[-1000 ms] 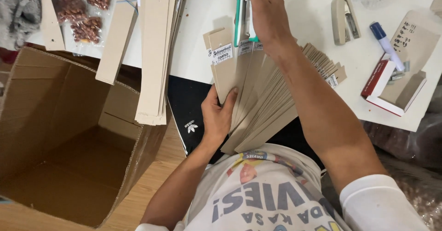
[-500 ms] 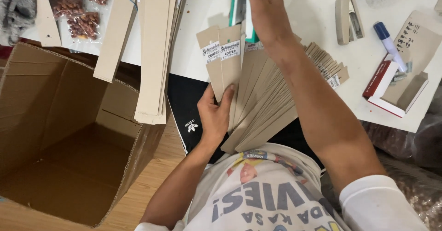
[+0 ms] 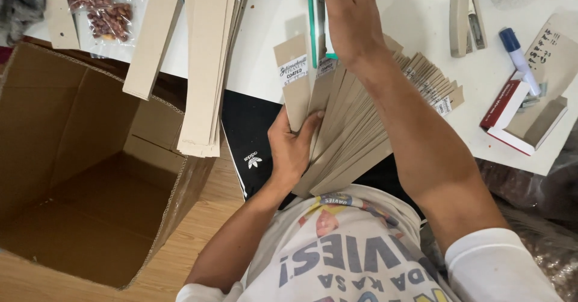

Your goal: The person staples a stack of beige paper tags using a handheld stapler. They then reload the stapler with staples from a box and write on a piece of paper with a marker.

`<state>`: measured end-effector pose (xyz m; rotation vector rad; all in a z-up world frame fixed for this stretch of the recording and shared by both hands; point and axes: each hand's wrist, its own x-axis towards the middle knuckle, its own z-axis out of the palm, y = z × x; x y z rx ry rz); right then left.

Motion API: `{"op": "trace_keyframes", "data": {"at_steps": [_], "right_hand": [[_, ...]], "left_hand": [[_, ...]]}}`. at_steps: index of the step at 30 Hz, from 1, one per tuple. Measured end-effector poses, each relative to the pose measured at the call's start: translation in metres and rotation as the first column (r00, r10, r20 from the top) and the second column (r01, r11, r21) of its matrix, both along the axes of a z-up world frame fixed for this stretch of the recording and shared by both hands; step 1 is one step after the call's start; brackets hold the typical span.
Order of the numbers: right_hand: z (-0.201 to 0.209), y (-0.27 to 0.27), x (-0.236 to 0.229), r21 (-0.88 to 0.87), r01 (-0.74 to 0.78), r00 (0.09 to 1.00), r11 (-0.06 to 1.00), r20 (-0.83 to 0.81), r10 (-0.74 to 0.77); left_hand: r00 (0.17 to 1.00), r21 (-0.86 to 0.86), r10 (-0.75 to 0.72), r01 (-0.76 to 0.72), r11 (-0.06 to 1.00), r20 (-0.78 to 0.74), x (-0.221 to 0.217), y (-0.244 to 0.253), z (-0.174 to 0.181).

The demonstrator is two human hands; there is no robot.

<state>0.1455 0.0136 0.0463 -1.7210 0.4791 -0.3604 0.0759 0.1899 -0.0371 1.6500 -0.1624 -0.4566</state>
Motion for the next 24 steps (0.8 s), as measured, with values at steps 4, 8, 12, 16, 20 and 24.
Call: {"op": "trace_keyframes", "data": {"at_steps": [4, 8, 12, 16, 20, 24], "right_hand": [[-0.014, -0.007, -0.005, -0.063, -0.093, 0.993, 0.994, 0.061, 0.097], [0.025, 0.011, 0.005, 0.091, -0.01, 0.982, 0.996, -0.188, 0.027], [0.033, 0.019, 0.011, 0.172, -0.048, 0.989, 0.984, -0.131, 0.071], [0.02, 0.017, 0.012, 0.012, -0.056, 0.993, 0.998, -0.099, 0.057], [0.013, 0.019, 0.012, -0.069, -0.067, 0.996, 0.995, -0.061, 0.063], [-0.005, 0.011, 0.01, -0.188, -0.047, 0.985, 0.981, 0.153, 0.076]], "left_hand": [[0.996, 0.034, -0.078, 0.08, 0.996, -0.038, 0.006, 0.001, 0.006], [0.993, 0.028, -0.099, 0.101, 0.994, -0.071, 0.007, -0.003, 0.007], [0.993, 0.054, -0.117, 0.117, 0.992, -0.007, 0.008, -0.003, 0.007], [0.993, 0.045, -0.117, 0.117, 0.992, -0.005, 0.007, -0.004, 0.006], [0.99, 0.081, -0.137, 0.138, 0.987, -0.016, 0.005, -0.003, 0.008], [0.987, 0.033, -0.153, 0.151, 0.988, 0.047, 0.005, -0.003, 0.009]]}}
